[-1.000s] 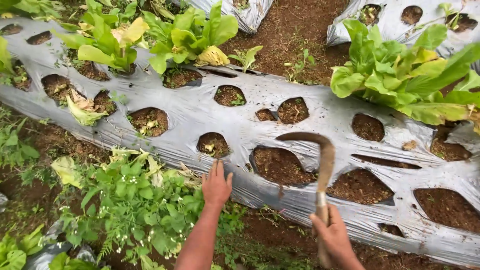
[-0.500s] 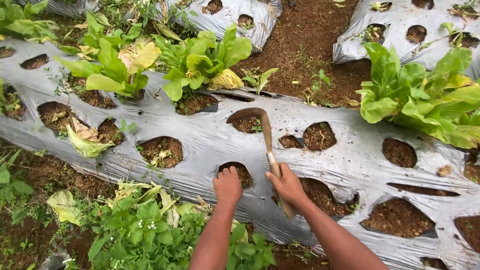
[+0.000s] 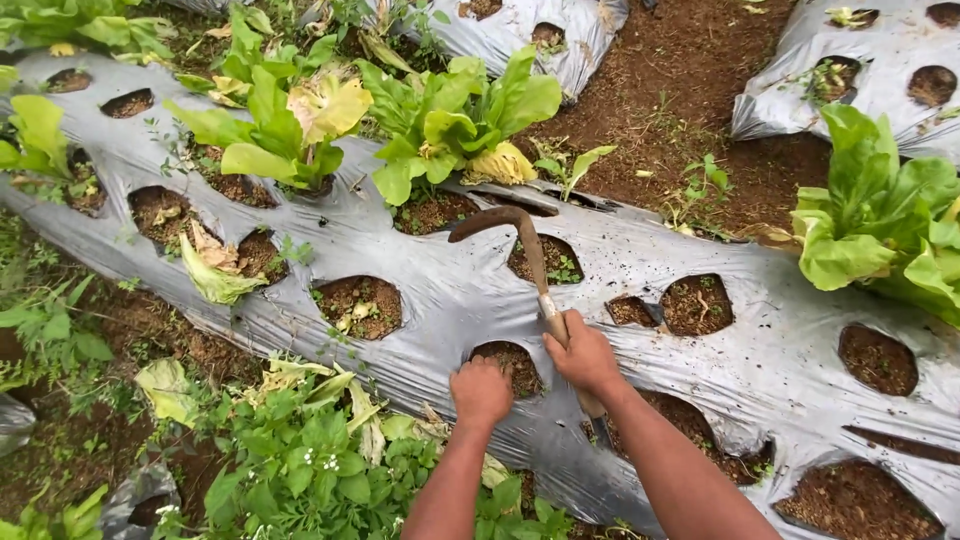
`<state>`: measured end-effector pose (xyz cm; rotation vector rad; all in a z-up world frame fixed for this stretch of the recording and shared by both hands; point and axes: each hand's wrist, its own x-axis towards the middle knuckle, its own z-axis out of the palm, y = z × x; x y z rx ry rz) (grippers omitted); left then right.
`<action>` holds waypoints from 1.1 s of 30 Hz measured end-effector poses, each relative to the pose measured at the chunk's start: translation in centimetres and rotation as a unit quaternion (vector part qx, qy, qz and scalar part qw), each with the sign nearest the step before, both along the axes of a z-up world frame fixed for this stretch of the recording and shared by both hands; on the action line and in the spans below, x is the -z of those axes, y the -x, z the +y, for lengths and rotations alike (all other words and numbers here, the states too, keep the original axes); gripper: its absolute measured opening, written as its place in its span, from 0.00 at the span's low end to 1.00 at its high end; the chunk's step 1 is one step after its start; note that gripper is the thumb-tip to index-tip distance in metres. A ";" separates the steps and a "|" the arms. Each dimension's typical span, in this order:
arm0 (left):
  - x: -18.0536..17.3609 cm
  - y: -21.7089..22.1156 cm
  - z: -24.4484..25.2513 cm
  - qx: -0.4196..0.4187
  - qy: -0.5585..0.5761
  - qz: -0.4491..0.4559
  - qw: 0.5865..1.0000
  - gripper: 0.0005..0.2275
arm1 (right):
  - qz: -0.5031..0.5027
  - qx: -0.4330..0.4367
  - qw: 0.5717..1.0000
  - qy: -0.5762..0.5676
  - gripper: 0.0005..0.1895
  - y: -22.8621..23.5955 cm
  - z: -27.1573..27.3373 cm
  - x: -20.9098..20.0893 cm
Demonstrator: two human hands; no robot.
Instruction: Using a hand sickle to cut weeds and clearing plant debris from a vegetable garden bed covered with plastic mulch.
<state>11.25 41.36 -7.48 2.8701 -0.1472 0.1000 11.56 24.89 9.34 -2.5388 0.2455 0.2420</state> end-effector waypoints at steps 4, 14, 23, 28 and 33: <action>0.5 1.1 -0.9 -0.050 0.017 -0.012 0.999 0.16 | -0.009 -0.007 1.000 -0.013 0.21 0.1 -0.2 0.7; -4.6 4.8 -2.4 -0.229 0.283 0.118 0.924 0.21 | -0.021 -0.022 0.999 -0.042 0.19 0.4 -0.7 0.0; -6.3 7.5 -4.7 -0.235 0.370 0.054 0.897 0.19 | 0.016 -0.026 0.997 -0.073 0.13 0.6 -0.7 -3.1; -9.3 8.6 -4.8 -0.274 0.393 0.081 0.874 0.20 | -0.034 -0.045 0.997 -0.053 0.19 1.1 -0.8 -1.2; -9.7 9.2 -4.0 -0.268 0.512 0.043 0.815 0.18 | -0.041 -0.050 0.996 -0.055 0.20 1.0 -1.1 0.3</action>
